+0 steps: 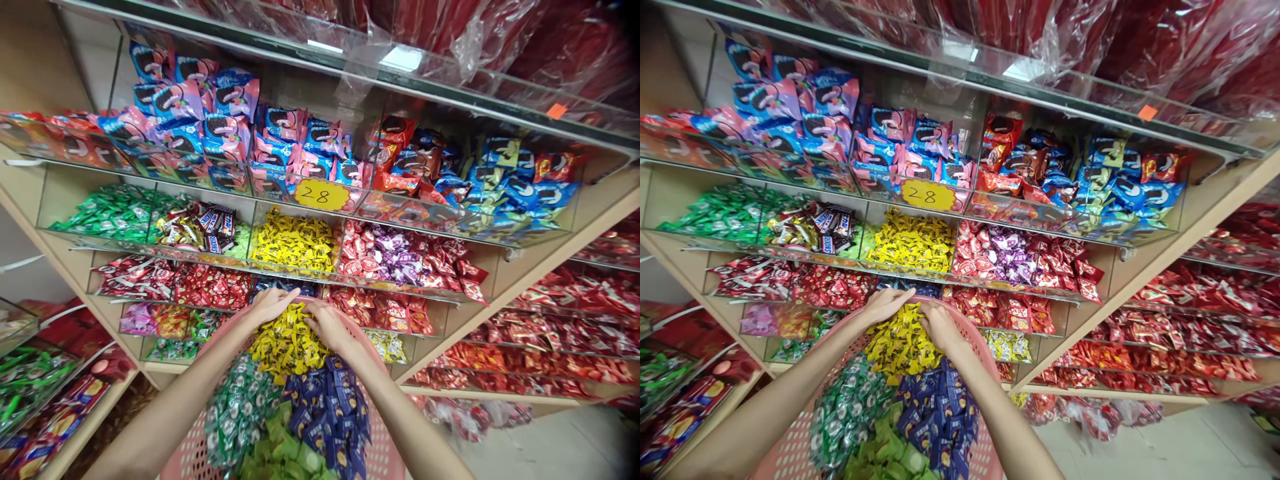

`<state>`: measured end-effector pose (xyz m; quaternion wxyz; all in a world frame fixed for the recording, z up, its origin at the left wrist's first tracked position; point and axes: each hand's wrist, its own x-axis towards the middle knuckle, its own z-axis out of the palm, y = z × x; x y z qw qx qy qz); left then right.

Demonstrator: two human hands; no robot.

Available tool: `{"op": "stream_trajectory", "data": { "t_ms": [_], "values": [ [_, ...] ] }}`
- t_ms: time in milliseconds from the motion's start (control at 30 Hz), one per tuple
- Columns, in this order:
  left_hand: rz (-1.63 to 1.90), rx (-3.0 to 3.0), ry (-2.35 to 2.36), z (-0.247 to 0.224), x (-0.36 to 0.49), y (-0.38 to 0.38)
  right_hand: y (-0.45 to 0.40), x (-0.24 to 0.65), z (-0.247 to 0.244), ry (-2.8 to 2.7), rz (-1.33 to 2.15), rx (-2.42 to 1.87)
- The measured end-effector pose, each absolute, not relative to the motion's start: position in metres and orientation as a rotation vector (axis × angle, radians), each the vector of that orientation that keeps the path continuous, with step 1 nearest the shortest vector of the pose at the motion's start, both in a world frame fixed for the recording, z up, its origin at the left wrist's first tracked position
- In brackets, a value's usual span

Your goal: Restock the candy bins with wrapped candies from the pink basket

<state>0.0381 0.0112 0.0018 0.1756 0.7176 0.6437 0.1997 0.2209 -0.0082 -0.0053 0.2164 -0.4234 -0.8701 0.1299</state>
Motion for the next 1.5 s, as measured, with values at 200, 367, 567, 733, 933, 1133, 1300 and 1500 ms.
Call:
{"op": "stream_trajectory", "data": {
  "t_ms": [200, 367, 567, 733, 933, 1133, 1300, 1500],
  "values": [
    [0.557, 2.045, 1.813, 0.001, 0.036, 0.011, -0.007, 0.216, -0.013, -2.427, 0.307, -1.230],
    [0.549, 2.019, 1.830, 0.000, 0.034, 0.012, -0.012, 0.220, -0.008, -2.375, 0.266, -1.255],
    [0.532, 2.004, 1.857, -0.002, 0.032, 0.014, -0.037, 0.226, 0.004, -2.384, 0.225, -1.221],
    [0.513, 2.026, 1.854, -0.001, 0.035, 0.015, -0.066, 0.211, -0.007, -2.711, 0.174, -1.132],
    [0.501, 2.012, 1.867, 0.003, 0.038, 0.014, -0.082, 0.182, -0.035, -3.088, -0.001, -0.936],
    [0.520, 2.000, 1.861, -0.004, 0.033, 0.014, -0.078, 0.179, -0.056, -3.176, -0.085, -0.841],
    [0.538, 1.984, 1.863, -0.006, 0.031, 0.014, -0.077, 0.184, -0.058, -3.150, -0.127, -0.927],
    [0.522, 2.004, 1.863, -0.001, 0.034, 0.013, -0.079, 0.177, -0.047, -3.123, -0.141, -0.927]
  ]
}}
